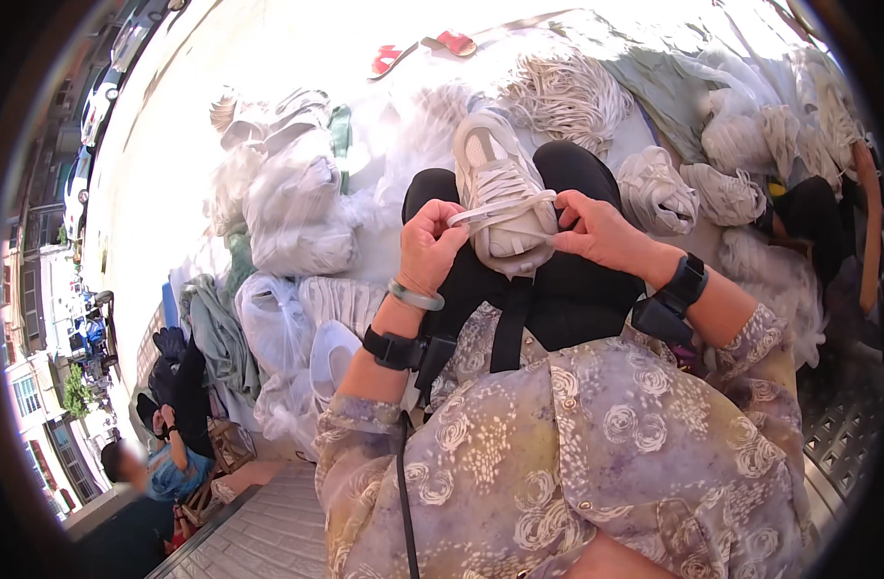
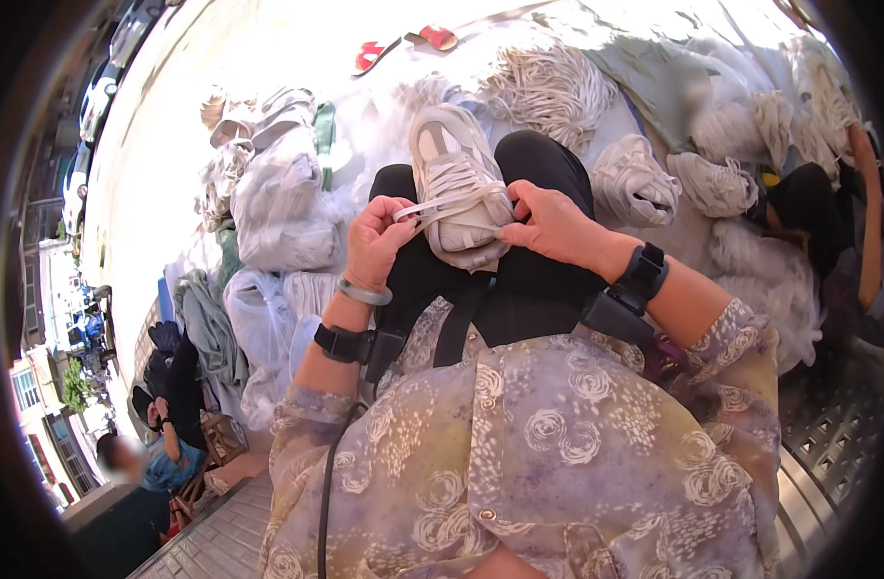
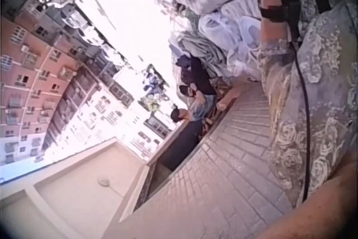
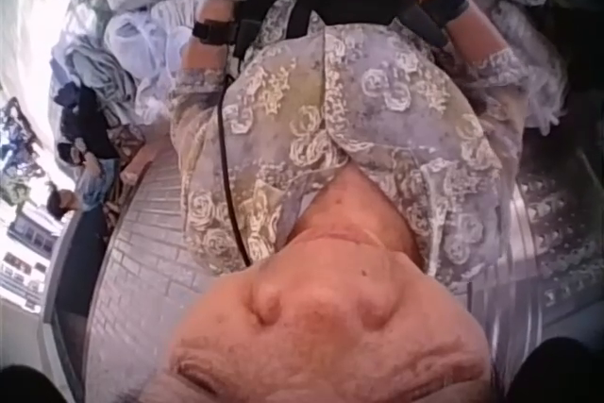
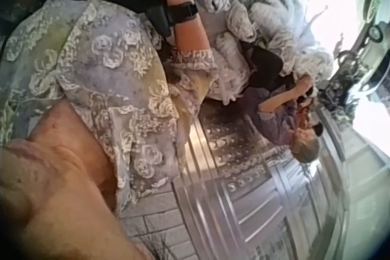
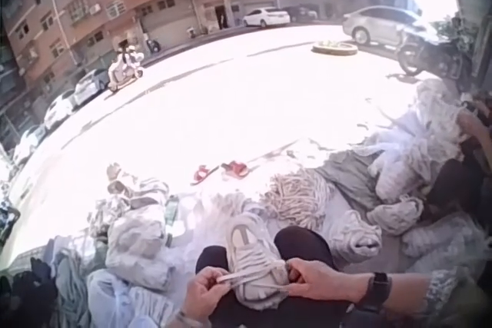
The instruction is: The recorder is threading and tying laces onto multiple white shoes while sitting on the ground.
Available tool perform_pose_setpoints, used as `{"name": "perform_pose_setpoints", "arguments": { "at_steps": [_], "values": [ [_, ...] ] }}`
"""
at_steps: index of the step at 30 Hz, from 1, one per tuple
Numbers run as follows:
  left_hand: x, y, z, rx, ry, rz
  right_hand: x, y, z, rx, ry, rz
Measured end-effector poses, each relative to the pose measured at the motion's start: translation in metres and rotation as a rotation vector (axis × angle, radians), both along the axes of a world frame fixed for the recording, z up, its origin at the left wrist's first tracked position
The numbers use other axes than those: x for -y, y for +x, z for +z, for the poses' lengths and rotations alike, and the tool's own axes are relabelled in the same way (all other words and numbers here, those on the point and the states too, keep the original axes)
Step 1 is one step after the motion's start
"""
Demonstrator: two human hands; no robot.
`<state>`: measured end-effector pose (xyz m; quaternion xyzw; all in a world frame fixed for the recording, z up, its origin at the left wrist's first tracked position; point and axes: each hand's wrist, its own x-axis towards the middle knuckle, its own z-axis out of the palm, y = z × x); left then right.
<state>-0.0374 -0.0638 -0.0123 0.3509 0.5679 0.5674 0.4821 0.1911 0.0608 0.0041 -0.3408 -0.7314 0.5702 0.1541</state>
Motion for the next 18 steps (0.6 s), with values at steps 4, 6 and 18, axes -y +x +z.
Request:
{"name": "perform_pose_setpoints", "arguments": {
  "at_steps": [4,6,18],
  "values": [
    [-0.008,0.000,-0.008,-0.249,-0.114,-0.002,0.001,0.013,0.011,0.196,0.040,0.260],
    [-0.008,0.005,-0.010,-0.313,-0.093,-0.009,0.001,0.017,0.019,0.175,0.197,0.268],
    [-0.018,0.013,-0.008,-0.237,-0.145,-0.015,-0.014,0.072,0.013,0.223,0.245,0.212]
  ]
}}
